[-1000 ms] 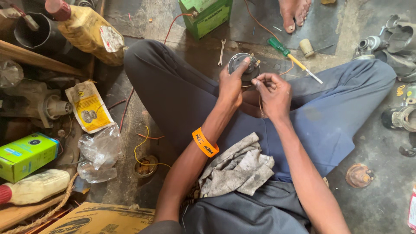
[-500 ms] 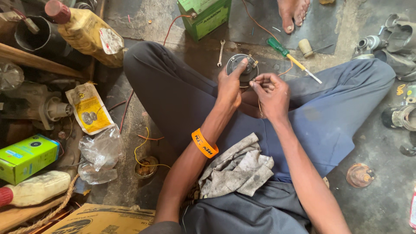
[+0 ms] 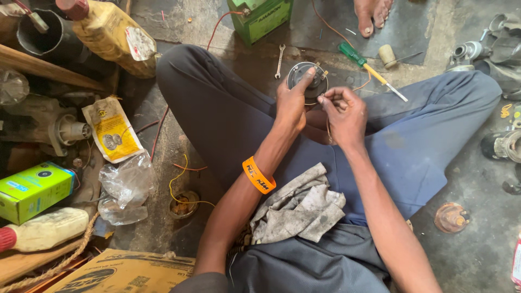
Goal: The person sits on the floor and uses a screwdriver to adjust a small circular electrical component connected to a green battery. Another person assists by using pliers to hold a part of the component while the first person continues to adjust it with the screwdriver.
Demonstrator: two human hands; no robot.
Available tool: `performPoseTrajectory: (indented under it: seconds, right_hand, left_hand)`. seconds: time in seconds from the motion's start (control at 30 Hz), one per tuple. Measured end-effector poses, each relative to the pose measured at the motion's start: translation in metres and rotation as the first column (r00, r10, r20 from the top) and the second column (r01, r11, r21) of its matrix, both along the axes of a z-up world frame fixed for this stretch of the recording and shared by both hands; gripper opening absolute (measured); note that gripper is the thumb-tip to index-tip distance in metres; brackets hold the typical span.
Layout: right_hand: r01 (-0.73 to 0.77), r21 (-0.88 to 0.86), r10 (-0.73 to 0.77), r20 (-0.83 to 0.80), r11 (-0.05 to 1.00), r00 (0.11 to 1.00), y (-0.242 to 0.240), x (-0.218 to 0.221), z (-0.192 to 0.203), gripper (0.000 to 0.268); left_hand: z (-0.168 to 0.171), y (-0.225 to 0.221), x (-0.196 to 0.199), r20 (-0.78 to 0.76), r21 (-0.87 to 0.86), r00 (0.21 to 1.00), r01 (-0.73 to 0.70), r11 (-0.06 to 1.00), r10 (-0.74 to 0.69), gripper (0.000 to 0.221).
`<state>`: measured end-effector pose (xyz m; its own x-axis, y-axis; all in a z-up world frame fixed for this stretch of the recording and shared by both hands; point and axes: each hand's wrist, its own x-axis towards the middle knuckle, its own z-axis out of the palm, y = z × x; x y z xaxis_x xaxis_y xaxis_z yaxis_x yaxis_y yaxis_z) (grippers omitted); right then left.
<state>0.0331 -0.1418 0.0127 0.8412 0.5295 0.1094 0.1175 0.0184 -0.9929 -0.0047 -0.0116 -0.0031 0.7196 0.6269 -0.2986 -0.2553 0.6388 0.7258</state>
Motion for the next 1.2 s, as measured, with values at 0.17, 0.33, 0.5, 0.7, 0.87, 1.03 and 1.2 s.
performPoseTrajectory:
  seconds: [0.17, 0.33, 0.5, 0.7, 0.87, 1.03, 1.2]
  right_hand:
    - [-0.002, -0.023, 0.002, 0.024, 1.0, 1.0, 0.0002, 0.0004, 0.0015, 0.011]
    - [0.023, -0.057, -0.022, 0.016, 0.998, 1.0, 0.0013, -0.0012, 0.0032, 0.014]
    - [0.0, 0.002, 0.0, -0.003, 1.0, 1.0, 0.0016, 0.0002, 0.0014, 0.014]
    - [0.002, -0.064, 0.001, 0.05, 0.998, 0.999, 0.0, 0.0014, 0.0019, 0.011]
    - [0.009, -0.078, -0.003, 0.086, 0.997, 0.996, -0.0007, 0.0005, 0.0027, 0.012]
    - [-0.022, -0.033, 0.024, 0.078, 0.999, 0.997, -0.0027, 0.0008, -0.0018, 0.014]
    - [-0.016, -0.023, 0.017, 0.048, 1.0, 0.999, -0.0002, 0.0038, -0.0024, 0.013]
  left_hand:
    - [-0.0003, 0.002, 0.0001, 0.028, -0.015, 1.0, -0.012, 1.0, 0.013, 0.032]
    - [-0.0004, 0.0011, 0.0001, 0.028, -0.017, 1.0, -0.014, 1.0, 0.014, 0.033]
    - [0.0008, 0.0004, -0.0006, -0.001, -0.002, 1.0, -0.002, 1.0, 0.002, 0.034]
    - [0.0045, 0.0008, -0.0018, 0.011, 0.008, 1.0, -0.007, 1.0, 0.007, 0.034]
    - [0.0058, 0.0015, -0.002, -0.016, -0.021, 1.0, 0.017, 1.0, -0.017, 0.034]
    - [0.0044, 0.0063, -0.0037, -0.032, -0.128, 0.996, 0.08, 0.989, -0.085, 0.031]
    - [0.0087, 0.007, -0.0028, -0.014, -0.162, 0.994, 0.101, 0.982, -0.105, 0.029]
